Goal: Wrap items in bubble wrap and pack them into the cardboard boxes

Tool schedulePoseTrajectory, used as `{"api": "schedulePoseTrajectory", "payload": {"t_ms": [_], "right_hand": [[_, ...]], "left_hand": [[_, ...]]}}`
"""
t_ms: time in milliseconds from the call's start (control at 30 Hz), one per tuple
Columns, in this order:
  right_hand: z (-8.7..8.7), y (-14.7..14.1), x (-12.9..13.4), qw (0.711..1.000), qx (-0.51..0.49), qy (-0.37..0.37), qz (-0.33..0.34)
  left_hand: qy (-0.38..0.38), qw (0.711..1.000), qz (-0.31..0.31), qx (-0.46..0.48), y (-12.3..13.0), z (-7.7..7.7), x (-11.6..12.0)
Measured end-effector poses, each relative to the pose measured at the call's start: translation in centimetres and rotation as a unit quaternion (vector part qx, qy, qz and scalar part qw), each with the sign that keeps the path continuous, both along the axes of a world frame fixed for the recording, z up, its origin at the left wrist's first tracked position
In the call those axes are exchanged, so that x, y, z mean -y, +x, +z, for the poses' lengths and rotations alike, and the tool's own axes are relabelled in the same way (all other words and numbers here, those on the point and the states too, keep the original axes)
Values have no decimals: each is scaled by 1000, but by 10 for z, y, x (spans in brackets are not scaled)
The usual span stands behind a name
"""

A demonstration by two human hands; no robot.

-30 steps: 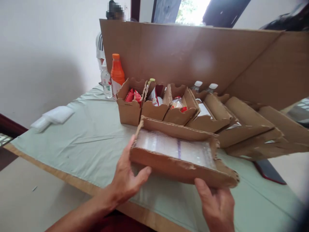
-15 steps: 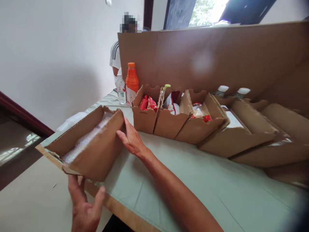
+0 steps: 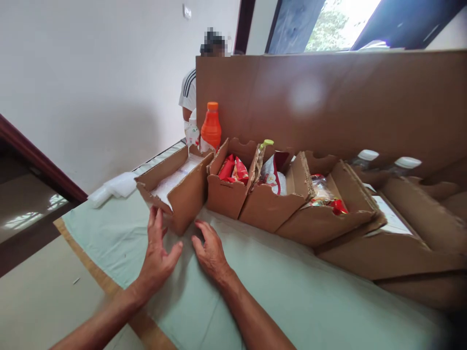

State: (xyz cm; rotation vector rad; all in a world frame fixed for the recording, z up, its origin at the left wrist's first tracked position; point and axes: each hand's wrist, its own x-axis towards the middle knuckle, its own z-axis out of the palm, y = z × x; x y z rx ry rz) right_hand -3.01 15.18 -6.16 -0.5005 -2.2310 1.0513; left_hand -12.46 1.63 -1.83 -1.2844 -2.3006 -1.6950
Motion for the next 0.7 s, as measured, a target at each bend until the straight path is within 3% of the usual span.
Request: {"api": "schedulePoseTrajectory", "payload": {"t_ms": [167,300,467,700], "right_hand": [[3,-1,1,1000,-5,4,-4],[6,0,2,1000,5,11,-7],[8,0,2,999,29,27,-8],[8,-1,6,992,103,76,9]], "left_hand": [[-6,998,-56,15,-13,-3,-53],[-12,991,-119,67,-11,-20,-77],[-67,980,-158,105,-15,-35,-76],[-92,985,-137,41,-14,-24,-72]]}}
